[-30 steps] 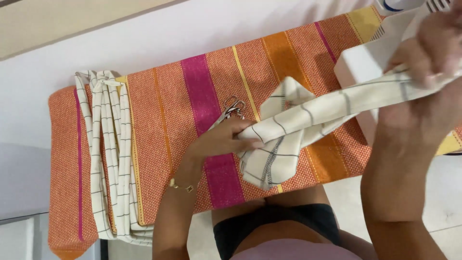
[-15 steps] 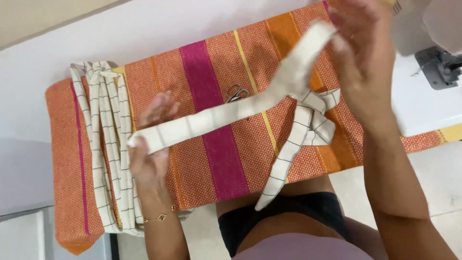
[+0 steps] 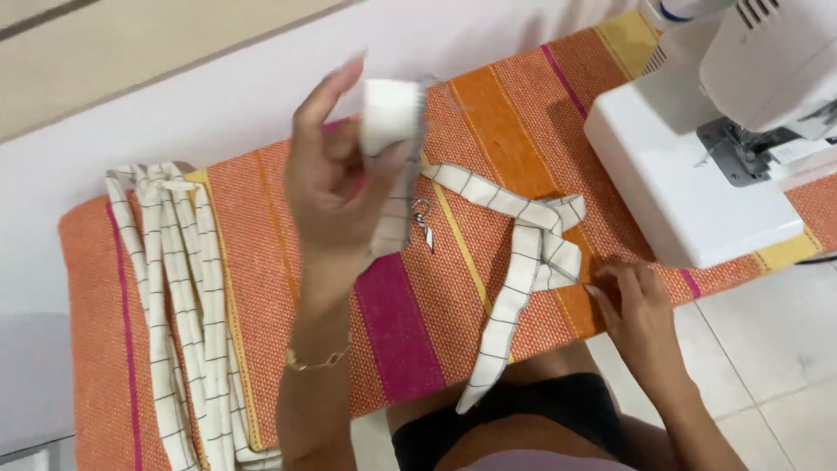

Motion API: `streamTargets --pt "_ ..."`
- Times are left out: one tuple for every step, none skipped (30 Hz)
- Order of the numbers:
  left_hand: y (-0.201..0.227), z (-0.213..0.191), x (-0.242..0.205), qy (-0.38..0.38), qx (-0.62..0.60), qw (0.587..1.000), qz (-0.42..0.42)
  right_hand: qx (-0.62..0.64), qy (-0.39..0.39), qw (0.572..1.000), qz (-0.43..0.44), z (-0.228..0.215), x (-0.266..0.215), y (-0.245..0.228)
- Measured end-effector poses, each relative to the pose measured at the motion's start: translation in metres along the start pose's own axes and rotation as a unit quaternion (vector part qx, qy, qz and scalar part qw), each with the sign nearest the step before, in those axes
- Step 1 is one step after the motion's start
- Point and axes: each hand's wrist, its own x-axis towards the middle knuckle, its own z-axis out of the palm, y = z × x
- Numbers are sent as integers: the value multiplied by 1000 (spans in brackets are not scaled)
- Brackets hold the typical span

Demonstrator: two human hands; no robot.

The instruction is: Folding long fabric strips and looping them through a metal ring to create a decorative item or component.

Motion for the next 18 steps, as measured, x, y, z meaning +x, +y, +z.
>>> streamTargets --pt "4 15 12 0 -30 999 -41 2 3 1000 29 3 -2 -1" --pt "1 18 16 2 -25 999 -29 6 12 1000 20 3 -2 -1" --pt "-3 21 21 -11 -9 999 -30 12 13 1000 15 4 -2 1" --pt "-7 26 28 -28 5 999 -29 17 18 1000 12 3 -2 3" --pt "-12 28 29 -30 7 999 -17 19 29 999 6 -4 2 -1" --pt "-18 29 30 -9 -1 1000 -20 42 16 999 28 -13 6 -4" --pt "-24 30 31 11 -9 1000 -24 65 2 997 49 -21 9 -8" --pt "-21 30 36 13 -7 1000 -14 66 9 997 41 -36 24 -27" --pt "-19 29 40 1 -41 999 -9 119 45 991 40 -50 38 -46" --pt "-18 29 41 -10 -75 997 -10 172 73 981 41 -66 46 -66" --pt "-19 27 39 -6 -73 997 -6 173 74 981 36 -69 59 -72" --pt "-19 25 39 -53 -170 984 -9 251 51 966 47 -71 73 -78" --pt "-19 24 40 -99 -264 959 -11 327 26 943 58 -74 88 -84" --pt "-19 22 40 -95 -260 961 -6 329 24 943 50 -72 104 -91" --pt "-19 20 40 -114 -263 958 -27 384 10 923 27 -70 119 -98" --pt "-19 17 39 -131 -264 955 -46 438 -6 899 2 -67 136 -105" --pt "-17 13 40 -125 -258 957 -39 441 -10 897 -9 -66 152 -116" --pt "-16 9 41 -105 -225 967 -57 471 -51 880 44 -65 169 -126"
